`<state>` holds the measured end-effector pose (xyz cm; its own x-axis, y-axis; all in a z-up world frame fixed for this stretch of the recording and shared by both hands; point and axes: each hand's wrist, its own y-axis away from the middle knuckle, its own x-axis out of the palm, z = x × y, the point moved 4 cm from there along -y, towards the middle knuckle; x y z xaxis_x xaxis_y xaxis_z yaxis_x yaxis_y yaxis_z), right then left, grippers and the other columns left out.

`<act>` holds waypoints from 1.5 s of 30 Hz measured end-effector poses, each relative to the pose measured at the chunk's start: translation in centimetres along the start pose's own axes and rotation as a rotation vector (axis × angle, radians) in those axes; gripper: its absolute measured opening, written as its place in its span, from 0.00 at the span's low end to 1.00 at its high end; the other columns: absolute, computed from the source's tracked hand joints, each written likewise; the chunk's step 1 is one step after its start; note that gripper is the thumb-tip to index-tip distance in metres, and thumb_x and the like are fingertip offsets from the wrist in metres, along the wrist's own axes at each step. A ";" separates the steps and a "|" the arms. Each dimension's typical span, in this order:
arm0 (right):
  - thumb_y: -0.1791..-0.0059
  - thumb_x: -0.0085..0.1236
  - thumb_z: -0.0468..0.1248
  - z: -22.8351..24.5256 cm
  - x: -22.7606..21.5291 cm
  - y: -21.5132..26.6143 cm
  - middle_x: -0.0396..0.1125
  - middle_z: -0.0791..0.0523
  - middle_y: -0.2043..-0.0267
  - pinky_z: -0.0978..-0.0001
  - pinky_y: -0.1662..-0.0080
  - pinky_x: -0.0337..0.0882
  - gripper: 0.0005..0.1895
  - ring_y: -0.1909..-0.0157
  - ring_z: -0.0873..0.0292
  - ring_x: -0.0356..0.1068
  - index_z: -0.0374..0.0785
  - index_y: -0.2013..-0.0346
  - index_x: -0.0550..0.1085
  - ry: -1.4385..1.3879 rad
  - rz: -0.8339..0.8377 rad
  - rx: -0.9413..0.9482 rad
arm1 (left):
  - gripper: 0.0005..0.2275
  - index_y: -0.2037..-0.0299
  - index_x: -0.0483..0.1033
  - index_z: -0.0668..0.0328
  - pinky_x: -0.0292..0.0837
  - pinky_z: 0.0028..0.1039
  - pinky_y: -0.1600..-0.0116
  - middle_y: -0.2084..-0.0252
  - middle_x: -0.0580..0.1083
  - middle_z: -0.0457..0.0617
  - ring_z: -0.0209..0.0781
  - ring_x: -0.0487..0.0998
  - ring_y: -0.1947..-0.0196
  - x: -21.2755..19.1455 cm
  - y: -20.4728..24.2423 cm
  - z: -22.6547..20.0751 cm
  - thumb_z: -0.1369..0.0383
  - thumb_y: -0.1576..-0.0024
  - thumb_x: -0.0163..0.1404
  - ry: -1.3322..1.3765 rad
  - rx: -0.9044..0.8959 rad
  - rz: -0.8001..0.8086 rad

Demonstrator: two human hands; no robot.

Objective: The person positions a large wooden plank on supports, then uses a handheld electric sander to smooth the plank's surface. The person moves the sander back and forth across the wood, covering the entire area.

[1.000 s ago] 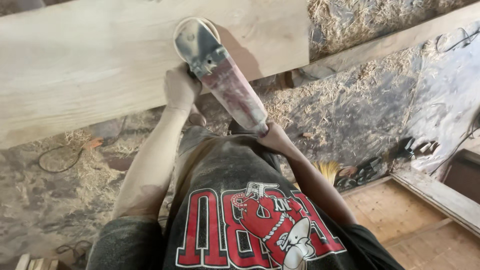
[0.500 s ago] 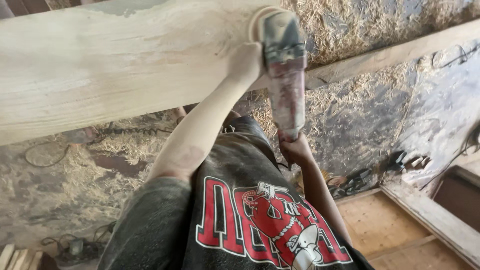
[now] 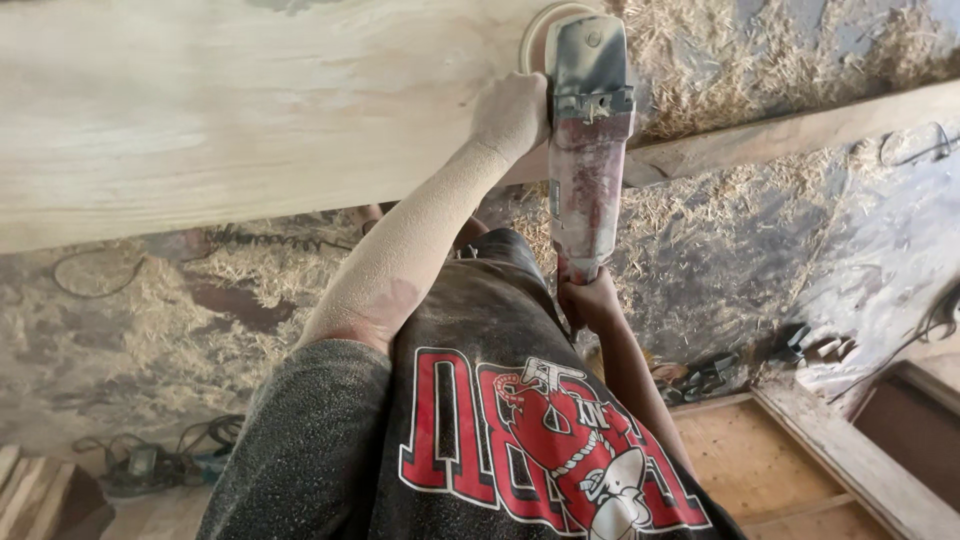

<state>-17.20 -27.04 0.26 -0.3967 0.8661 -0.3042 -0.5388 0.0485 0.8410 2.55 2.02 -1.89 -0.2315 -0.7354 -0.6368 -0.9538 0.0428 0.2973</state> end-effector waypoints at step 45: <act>0.61 0.65 0.35 -4.3 2.8 4.3 0.74 0.52 0.73 0.64 0.68 0.72 0.13 0.71 0.61 0.73 0.30 0.65 0.78 0.336 -0.040 -0.026 | 0.10 0.65 0.78 0.66 0.75 0.29 0.74 0.74 0.79 0.54 0.41 0.78 0.79 -0.1 11.6 4.9 0.64 0.41 0.56 0.104 -0.033 -0.004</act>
<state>-23.81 -26.52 1.09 -0.5957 0.6509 -0.4706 -0.5757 0.0626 0.8153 -9.44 5.93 -1.84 -0.2045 -0.8020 -0.5612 -0.9477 0.0186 0.3187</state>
